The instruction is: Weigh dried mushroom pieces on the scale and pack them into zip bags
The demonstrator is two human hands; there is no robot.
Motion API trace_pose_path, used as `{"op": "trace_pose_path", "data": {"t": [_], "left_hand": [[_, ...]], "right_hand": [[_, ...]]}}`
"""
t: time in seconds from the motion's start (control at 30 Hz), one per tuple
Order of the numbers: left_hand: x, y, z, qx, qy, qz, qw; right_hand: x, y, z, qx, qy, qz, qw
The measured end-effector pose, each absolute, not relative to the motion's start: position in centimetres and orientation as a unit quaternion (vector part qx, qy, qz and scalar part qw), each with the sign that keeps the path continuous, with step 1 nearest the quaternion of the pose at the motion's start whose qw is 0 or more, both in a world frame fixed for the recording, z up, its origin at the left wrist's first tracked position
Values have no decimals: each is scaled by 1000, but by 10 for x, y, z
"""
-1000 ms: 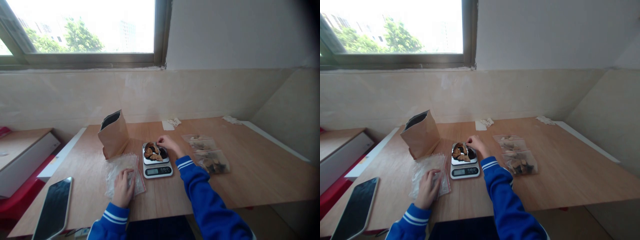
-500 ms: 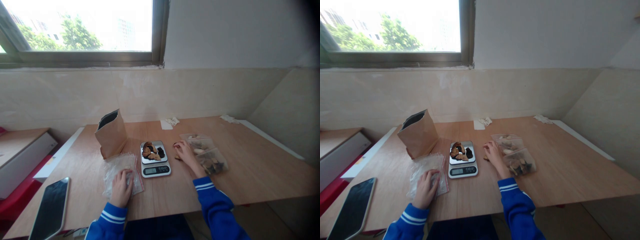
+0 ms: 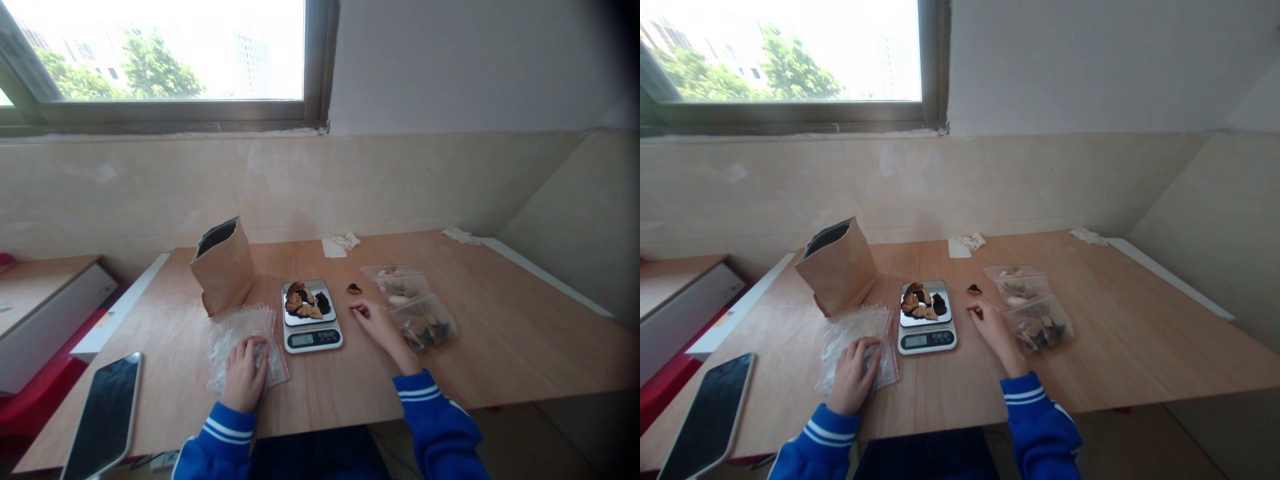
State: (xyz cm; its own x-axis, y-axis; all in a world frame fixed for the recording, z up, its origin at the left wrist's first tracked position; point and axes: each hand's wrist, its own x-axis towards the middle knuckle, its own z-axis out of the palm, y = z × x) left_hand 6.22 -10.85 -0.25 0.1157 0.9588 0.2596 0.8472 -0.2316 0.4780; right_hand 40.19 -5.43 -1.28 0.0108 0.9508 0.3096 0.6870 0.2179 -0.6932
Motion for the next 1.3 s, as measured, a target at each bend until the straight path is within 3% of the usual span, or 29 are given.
{"op": "trace_pose_path", "data": {"t": [0.23, 0.4, 1.07, 1.3], "left_hand": [[64, -110, -2, 741, 610, 266, 85], [63, -110, -4, 747, 605, 263, 85], [64, -113, -2, 750, 604, 265, 49], [61, -108, 2, 743, 567, 346, 79]], "right_hand": [[375, -28, 14, -556, -648, 183, 487], [357, -9, 29, -539, -641, 193, 511], [385, -96, -36, -631, -687, 44, 356], [362, -123, -8, -617, -678, 55, 396]]}}
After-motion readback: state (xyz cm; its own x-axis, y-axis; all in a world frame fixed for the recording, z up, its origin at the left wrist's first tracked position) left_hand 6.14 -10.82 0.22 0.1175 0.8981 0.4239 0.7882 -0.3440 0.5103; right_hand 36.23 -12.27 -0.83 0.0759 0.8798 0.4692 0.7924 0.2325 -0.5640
